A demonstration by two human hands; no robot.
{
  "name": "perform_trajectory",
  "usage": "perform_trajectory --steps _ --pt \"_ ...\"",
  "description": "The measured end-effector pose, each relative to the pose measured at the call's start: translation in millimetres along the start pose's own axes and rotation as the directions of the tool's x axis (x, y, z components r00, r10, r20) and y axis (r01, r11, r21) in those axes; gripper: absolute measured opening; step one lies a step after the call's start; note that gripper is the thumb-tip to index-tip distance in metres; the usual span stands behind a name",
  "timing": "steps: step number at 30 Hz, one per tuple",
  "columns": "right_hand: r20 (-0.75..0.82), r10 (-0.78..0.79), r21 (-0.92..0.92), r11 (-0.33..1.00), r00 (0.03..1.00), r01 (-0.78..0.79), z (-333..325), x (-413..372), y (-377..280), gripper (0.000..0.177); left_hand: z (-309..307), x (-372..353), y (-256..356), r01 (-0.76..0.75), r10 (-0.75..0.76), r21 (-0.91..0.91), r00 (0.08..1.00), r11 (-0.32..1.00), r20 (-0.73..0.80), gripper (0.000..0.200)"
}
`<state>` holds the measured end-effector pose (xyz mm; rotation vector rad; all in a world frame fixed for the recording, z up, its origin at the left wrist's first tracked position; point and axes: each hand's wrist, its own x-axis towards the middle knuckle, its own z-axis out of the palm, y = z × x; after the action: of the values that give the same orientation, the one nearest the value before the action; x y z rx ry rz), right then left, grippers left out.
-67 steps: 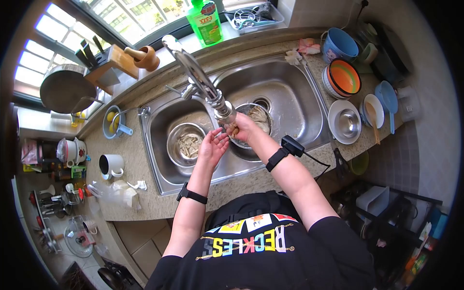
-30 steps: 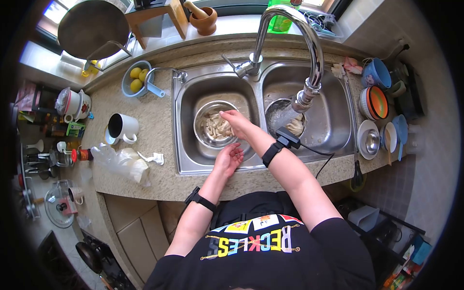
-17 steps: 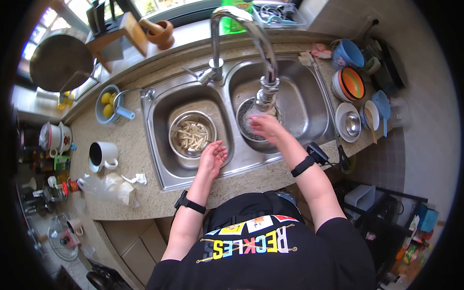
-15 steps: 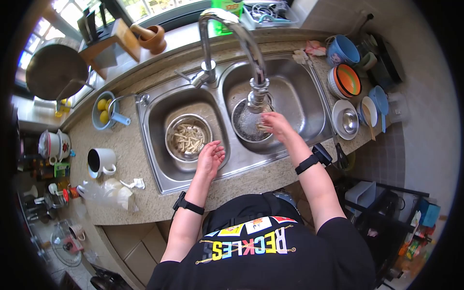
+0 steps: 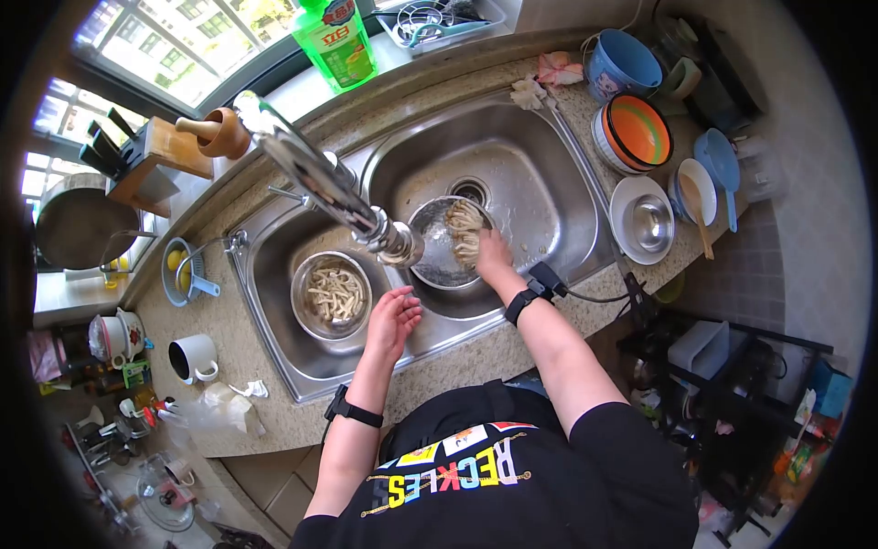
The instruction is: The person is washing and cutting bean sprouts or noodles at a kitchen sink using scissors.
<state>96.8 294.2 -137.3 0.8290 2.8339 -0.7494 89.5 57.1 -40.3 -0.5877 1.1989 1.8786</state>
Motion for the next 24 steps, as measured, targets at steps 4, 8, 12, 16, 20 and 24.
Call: perform_trajectory --steps 4,8,12,16,20,24 --pt "0.128 0.16 -0.137 0.98 0.979 -0.143 -3 10 -11 0.035 7 2 0 -0.004 0.005 0.028 1.0 1.0 -0.021 0.023" --pt "-0.088 0.129 -0.008 0.992 0.988 -0.13 -9 26 -19 0.033 13 4 0 -0.013 0.015 0.048 0.999 0.999 -0.036 0.023" --pt "-0.017 0.052 -0.134 0.989 0.998 -0.054 -13 33 -28 0.04 18 5 -1 -0.02 0.022 0.04 0.999 0.999 -0.032 0.022" --pt "-0.053 0.102 -0.223 0.969 0.993 -0.111 14 41 -26 0.041 22 6 -1 -0.004 0.006 0.059 0.999 0.998 -0.037 0.021" --pt "0.018 0.048 -0.147 0.988 0.999 -0.045 18 39 -34 0.031 24 5 2 0.0 0.003 0.074 0.999 0.997 -0.048 0.021" --pt "0.155 -0.051 0.103 0.994 0.987 0.036 21 42 -27 0.031 22 6 1 -0.001 0.003 0.064 0.999 0.998 -0.038 0.022"
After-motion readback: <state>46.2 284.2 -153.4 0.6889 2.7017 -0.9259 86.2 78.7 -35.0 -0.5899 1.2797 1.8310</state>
